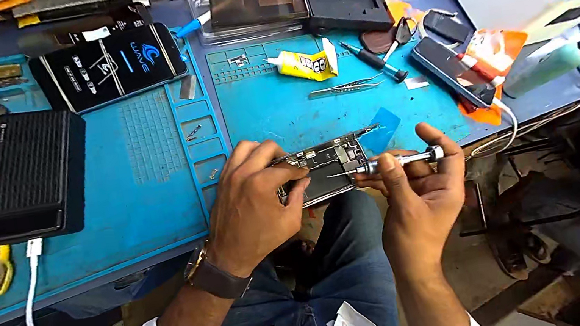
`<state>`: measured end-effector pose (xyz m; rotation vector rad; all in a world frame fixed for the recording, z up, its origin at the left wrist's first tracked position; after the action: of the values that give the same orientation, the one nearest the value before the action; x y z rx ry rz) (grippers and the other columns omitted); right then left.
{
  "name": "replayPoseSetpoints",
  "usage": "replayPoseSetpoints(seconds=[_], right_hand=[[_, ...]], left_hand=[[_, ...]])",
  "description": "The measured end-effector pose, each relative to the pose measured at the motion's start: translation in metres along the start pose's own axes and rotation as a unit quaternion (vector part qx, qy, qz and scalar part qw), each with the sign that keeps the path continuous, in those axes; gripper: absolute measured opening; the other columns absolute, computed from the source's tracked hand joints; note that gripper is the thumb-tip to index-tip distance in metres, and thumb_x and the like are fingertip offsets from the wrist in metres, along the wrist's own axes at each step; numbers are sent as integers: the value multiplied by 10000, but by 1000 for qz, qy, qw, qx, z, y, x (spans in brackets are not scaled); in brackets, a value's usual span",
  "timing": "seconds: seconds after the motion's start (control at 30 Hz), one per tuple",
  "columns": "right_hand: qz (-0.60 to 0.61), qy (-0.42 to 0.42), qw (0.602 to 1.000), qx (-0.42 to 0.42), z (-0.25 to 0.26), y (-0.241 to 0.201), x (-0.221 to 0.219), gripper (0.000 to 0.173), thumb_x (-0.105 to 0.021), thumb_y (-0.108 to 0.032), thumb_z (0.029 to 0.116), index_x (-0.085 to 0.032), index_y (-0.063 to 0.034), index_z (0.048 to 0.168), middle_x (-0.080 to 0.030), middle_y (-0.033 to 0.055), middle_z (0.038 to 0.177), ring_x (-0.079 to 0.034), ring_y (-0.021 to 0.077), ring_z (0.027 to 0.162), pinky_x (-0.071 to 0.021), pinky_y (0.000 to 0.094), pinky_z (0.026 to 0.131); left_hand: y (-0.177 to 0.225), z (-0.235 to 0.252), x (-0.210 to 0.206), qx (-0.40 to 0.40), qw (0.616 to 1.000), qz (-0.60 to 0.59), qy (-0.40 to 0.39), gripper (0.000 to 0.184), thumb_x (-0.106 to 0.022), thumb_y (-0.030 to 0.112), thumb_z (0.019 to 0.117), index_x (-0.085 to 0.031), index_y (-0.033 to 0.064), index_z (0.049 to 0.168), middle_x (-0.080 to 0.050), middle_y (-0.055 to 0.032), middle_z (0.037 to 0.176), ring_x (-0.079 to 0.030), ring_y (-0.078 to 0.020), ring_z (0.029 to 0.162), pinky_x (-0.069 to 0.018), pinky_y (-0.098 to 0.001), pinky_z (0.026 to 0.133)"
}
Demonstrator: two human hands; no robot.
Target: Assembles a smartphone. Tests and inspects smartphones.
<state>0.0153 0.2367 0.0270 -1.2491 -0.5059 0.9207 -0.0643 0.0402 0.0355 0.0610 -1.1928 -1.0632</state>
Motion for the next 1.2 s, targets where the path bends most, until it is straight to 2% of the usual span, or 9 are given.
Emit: replayPoseSetpoints(seconds=[0.3,0.6,1.07,1.2], right_hand=[[-45,-17,997,65,-2,-5,-24,579,-735,11,911,-416,-44,1392,-698,24,969,-737,147,800,-671,330,758],[-64,-19,995,72,-1,-6,-30,590,-757,7,893,-426,-27,1380,-703,24,940,-733,149,759,-673,327,739],[-65,-9,995,80,-2,-8,-29,572,-743,-5,909,-428,-37,1385,-711,17,961,-744,150,803,-673,325,754],[-64,-18,994,85,-4,-6,-31,592,-755,-10,900,-425,-32,1391,-705,24,970,-736,151,794,-669,320,722]], left_hand=[[1,1,0,4,1000,-2,-5,136,-737,271,914,-828,189,974,-682,19,1051,-590,-165,1047,-496,-343,889],[1,1,0,5,1000,-10,-5,129,-740,261,916,-826,185,974,-682,19,1061,-587,-166,1057,-491,-345,894],[-1,0,-1,7,1000,-12,-3,136,-711,240,930,-829,185,969,-683,27,1044,-587,-154,1037,-493,-333,872],[0,-1,-1,7,1000,-11,-3,140,-715,256,931,-830,187,971,-687,22,1055,-590,-159,1052,-496,-344,881]])
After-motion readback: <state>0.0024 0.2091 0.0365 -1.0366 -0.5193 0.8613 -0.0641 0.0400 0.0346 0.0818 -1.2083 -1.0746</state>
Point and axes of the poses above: each hand's wrist, its own z-axis towards the middle knuckle, its own x-axis out of the back of the hand, y = z × x, the point moved 8 cm from there along z, towards the middle knuckle
